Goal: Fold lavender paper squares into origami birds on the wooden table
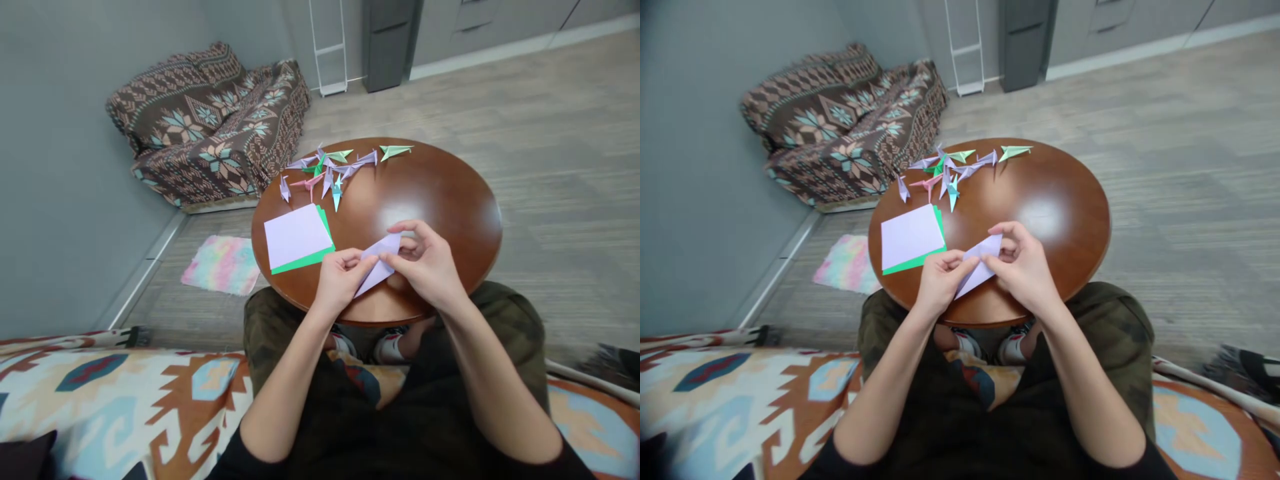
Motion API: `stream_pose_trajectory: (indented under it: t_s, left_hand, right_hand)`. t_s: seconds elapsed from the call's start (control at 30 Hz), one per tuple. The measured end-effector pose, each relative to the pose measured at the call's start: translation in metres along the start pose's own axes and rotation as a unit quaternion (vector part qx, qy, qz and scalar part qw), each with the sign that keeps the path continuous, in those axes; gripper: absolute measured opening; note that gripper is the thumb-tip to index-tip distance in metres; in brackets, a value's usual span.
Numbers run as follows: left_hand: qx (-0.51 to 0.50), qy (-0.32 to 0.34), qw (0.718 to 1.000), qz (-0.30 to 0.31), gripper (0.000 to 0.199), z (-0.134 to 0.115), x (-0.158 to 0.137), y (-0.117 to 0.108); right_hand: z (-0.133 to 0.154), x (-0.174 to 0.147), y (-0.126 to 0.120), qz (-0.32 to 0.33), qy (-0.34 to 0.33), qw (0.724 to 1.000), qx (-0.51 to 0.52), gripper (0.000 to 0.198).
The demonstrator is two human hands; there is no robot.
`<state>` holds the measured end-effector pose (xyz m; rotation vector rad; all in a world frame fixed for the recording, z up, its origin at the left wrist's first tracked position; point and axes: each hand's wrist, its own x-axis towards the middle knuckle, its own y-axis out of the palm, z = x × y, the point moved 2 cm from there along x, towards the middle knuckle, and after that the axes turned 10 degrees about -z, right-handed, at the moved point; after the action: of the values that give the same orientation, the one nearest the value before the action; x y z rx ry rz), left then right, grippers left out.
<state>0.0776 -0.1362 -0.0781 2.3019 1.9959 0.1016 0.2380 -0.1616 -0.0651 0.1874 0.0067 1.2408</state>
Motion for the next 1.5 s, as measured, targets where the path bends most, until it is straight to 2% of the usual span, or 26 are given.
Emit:
stream_pose_trajectory:
  t_s: [0.13, 0.3, 0.43, 0.5, 0.57, 0.7, 0.83, 0.93, 1.0, 1.07, 1.2, 1.3, 1.37, 1.5]
  left_hand:
    - [0.005, -0.007, 1.0, 0.027, 0.034, -0.003, -0.001, 0.001]
    - [0.007, -0.015, 0.999, 0.03, 0.035, -0.002, -0.001, 0.002]
    - [0.01, -0.01, 1.0, 0.022, 0.037, -0.002, 0.0, 0.002]
    - [0.007, -0.012, 1.0, 0.026, 0.036, -0.001, 0.0, 0.002]
    - [-0.003, -0.014, 1.0, 0.028, 0.034, 0.001, 0.002, 0.002]
    - [-0.049, -0.012, 0.999, -0.016, 0.031, 0.006, 0.005, -0.001]
    - [-0.154, -0.023, 0.984, -0.086, 0.042, 0.006, 0.005, -0.006]
    - [-0.205, -0.028, 0.976, -0.068, 0.054, 0.006, 0.003, -0.007]
    - [-0.183, -0.028, 0.981, -0.053, 0.049, 0.009, 0.004, -0.007]
    - [-0.15, -0.013, 0.986, -0.067, 0.037, 0.013, 0.006, -0.007]
    - [-0.136, 0.016, 0.988, -0.071, 0.024, 0.015, 0.007, -0.005]
    - [-0.11, 0.015, 0.993, -0.049, 0.024, 0.009, 0.005, -0.004]
    - [-0.058, 0.02, 0.998, -0.024, 0.025, 0.004, 0.003, -0.003]
    - [-0.036, 0.017, 0.999, -0.017, 0.027, 0.001, 0.002, -0.003]
  right_hand:
    - [0.002, 0.005, -0.003, -0.004, 0.019, 1.0, 0.017, 0.055]
    - [0.001, 0.006, -0.002, -0.043, 0.017, 0.999, 0.014, 0.042]
    - [-0.002, 0.005, 0.002, -0.027, 0.028, 0.999, 0.013, 0.05]
    - [-0.003, 0.005, 0.001, -0.03, 0.014, 0.999, 0.003, 0.05]
    - [-0.003, 0.006, -0.003, -0.061, -0.017, 0.998, -0.006, 0.045]
    - [-0.003, 0.01, -0.016, -0.123, -0.042, 0.991, 0.01, 0.041]
    - [-0.009, 0.008, -0.019, -0.119, 0.004, 0.992, 0.035, 0.035]
    - [-0.017, 0.002, -0.012, -0.147, 0.011, 0.988, 0.05, 0.031]
    - [-0.021, -0.003, -0.005, -0.16, 0.011, 0.985, 0.055, 0.032]
    - [-0.023, -0.007, 0.001, -0.146, 0.017, 0.988, 0.054, 0.032]
    - [-0.018, -0.011, 0.004, -0.067, 0.039, 0.997, 0.029, 0.029]
    - [-0.014, -0.011, 0.003, -0.002, 0.054, 0.999, 0.001, 0.022]
    - [-0.011, -0.011, 0.002, 0.034, 0.058, 0.998, -0.016, 0.018]
    - [-0.011, -0.009, 0.002, 0.063, 0.054, 0.996, -0.037, 0.018]
